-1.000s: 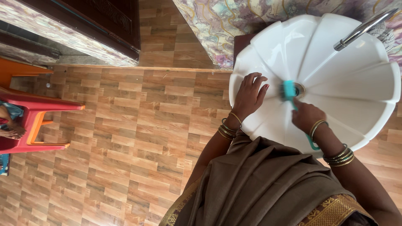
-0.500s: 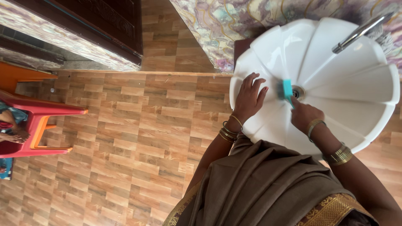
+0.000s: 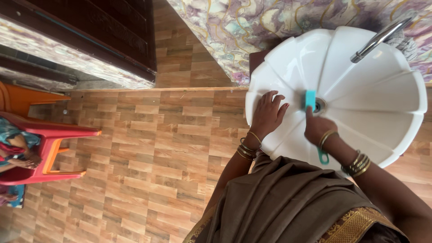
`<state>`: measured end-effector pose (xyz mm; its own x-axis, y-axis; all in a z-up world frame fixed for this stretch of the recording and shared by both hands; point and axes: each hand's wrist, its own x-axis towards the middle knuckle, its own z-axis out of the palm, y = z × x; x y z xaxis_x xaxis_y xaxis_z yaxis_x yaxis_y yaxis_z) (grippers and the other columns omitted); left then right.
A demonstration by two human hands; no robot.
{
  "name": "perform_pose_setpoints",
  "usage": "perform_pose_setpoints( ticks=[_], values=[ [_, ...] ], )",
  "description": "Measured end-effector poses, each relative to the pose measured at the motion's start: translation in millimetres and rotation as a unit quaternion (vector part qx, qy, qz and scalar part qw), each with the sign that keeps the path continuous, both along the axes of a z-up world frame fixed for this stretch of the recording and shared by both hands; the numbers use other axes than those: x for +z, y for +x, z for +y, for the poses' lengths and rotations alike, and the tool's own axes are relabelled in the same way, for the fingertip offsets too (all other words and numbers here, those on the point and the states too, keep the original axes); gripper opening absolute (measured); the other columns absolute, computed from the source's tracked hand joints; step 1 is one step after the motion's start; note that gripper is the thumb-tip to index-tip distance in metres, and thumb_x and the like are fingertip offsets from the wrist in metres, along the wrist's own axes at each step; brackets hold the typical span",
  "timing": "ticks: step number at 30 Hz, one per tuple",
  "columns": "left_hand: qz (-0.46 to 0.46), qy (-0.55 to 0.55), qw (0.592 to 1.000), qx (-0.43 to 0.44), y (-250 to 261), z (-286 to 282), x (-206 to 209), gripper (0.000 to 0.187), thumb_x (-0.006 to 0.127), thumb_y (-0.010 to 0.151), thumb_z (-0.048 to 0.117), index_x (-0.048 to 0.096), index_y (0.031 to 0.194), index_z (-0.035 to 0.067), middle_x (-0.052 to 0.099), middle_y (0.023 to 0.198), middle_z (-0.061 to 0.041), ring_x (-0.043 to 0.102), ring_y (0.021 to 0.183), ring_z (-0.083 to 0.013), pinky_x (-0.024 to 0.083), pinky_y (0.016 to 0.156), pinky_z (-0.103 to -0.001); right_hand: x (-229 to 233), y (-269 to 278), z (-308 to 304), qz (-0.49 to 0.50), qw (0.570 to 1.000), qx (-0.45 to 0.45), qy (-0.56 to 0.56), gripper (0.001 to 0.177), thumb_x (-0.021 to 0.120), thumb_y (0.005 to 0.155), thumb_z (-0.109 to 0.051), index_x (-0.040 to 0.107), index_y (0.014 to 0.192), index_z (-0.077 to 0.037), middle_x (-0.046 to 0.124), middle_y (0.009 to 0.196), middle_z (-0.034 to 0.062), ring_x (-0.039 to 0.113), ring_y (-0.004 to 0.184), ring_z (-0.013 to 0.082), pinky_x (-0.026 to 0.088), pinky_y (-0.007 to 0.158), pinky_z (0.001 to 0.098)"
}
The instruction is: The person scrubs a white, flower-shaped sink with a teal brush, focusing on the basin and the drain area. They rinse the brush under the faucet and continue scrubbing the sink's interior surfaces.
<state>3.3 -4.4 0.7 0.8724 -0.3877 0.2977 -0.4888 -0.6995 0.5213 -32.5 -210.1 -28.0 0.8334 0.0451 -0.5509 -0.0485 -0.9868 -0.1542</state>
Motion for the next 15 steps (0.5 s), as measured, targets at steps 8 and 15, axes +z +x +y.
perform_pose_setpoints(
  ticks=[8,15],
  values=[
    [-0.006,0.006,1.000,-0.005,-0.3,0.7,0.9,0.031,0.060,0.102,0.031,0.061,0.118,0.004,0.057,0.129,-0.019,0.056,0.121,-0.0353,0.045,0.101,-0.047,15.9,-6.7,-25.2,-0.023,1.000,0.012,-0.013,0.077,0.055,0.087,-0.014,0.035,0.161,-0.019,0.076,0.106,0.0158,0.075,0.097,0.0333,0.059,0.085,0.0474],
    [-0.008,0.017,1.000,-0.012,-0.7,1.4,-0.1,0.032,0.059,0.102,0.031,0.061,0.118,0.004,0.056,0.129,-0.019,0.056,0.120,-0.0344,0.045,0.100,-0.047,14.6,-1.8,-27.7,0.013,0.999,0.014,-0.031,0.077,0.055,0.088,-0.014,0.031,0.161,-0.021,0.076,0.103,0.0148,0.076,0.092,0.0307,0.062,0.080,0.0457]
  ],
)
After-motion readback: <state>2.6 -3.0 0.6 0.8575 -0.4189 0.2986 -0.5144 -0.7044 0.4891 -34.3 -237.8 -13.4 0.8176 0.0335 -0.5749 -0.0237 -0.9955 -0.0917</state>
